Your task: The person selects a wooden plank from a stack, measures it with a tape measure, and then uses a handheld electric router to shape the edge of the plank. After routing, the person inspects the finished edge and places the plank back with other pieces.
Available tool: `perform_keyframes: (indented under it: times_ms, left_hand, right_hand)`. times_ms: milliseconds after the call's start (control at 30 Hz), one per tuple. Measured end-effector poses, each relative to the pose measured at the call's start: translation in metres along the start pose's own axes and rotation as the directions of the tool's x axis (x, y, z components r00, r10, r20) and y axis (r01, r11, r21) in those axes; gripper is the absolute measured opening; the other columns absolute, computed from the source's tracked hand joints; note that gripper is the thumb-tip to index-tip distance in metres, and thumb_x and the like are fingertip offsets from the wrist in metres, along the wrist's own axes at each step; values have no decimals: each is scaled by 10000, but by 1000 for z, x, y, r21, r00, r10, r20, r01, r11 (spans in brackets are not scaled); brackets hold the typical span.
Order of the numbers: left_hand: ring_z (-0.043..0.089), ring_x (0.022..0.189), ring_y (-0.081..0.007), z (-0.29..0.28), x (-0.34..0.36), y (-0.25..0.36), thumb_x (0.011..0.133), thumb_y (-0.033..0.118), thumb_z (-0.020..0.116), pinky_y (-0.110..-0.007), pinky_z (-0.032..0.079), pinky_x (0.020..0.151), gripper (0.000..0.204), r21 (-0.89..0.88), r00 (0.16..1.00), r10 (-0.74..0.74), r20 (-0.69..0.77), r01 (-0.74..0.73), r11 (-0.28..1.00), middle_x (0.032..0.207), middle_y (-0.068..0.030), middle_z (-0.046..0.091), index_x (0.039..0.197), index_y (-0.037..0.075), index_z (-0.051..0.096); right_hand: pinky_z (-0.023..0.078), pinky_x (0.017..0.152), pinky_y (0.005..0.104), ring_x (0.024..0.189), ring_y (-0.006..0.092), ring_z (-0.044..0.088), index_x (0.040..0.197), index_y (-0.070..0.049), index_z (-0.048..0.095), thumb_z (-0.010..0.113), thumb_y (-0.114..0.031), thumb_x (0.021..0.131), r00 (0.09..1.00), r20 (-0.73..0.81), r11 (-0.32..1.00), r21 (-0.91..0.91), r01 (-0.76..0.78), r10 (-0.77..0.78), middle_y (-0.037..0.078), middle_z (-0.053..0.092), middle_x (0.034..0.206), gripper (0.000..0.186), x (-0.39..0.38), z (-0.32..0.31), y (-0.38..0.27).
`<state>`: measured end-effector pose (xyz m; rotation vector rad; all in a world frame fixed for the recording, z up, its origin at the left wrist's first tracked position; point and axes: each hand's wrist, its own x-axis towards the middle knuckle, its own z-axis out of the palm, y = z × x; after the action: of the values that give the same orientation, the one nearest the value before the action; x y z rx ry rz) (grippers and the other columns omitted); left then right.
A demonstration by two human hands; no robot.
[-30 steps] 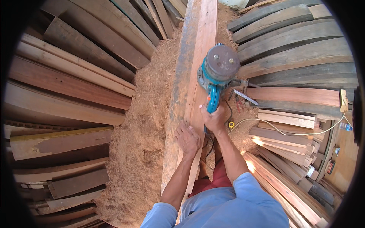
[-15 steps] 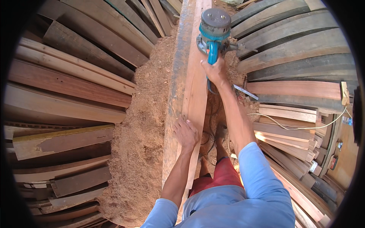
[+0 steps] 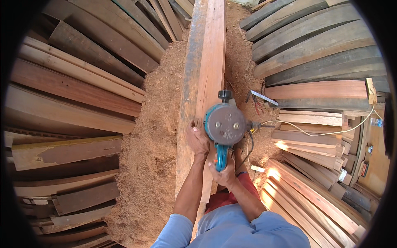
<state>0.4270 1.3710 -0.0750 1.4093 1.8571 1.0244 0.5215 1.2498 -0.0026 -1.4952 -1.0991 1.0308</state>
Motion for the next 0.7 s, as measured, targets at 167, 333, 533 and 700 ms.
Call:
perform_keyframes:
  times_ms: [167, 333, 533, 700]
  left_hand:
    - [590, 1186, -421, -2, -5, -2, 1038, 546, 276, -482, 432, 1044, 731, -114, 997, -63, -47, 57, 992, 1260, -293, 601, 1342, -90, 472]
    - [604, 1174, -415, -1, -5, 7, 1028, 606, 240, -479, 446, 1031, 785, -128, 994, -82, -69, 73, 989, 1264, -283, 605, 1343, -80, 455]
    - [617, 1147, -408, -3, -5, 6, 1018, 637, 251, -483, 464, 1008, 809, -101, 994, -82, -77, 74, 992, 1241, -275, 611, 1329, -79, 463]
    - [612, 1137, -413, -4, -4, 9, 1028, 603, 276, -491, 462, 999, 771, -110, 996, -70, -62, 63, 992, 1223, -274, 606, 1299, -85, 495]
  right_hand:
    - [529, 717, 318, 759, 156, 632, 1120, 2, 556, 760, -78, 838, 999, -20, 996, 81, -47, 49, 58, 621, 856, 357, 0, 14, -7]
    - [488, 704, 260, 732, 81, 566, 1110, -1, 530, 737, -27, 852, 999, -46, 996, 89, -1, 5, 12, 583, 822, 332, 27, 22, -2]
    - [537, 722, 343, 768, 205, 656, 1133, 10, 564, 753, -66, 830, 997, -62, 996, 85, 41, -36, 101, 628, 880, 365, 52, 20, -3]
    - [533, 772, 354, 799, 202, 643, 1133, 16, 561, 746, -51, 821, 992, -108, 997, 22, 75, -72, 102, 617, 894, 369, 73, 18, 6]
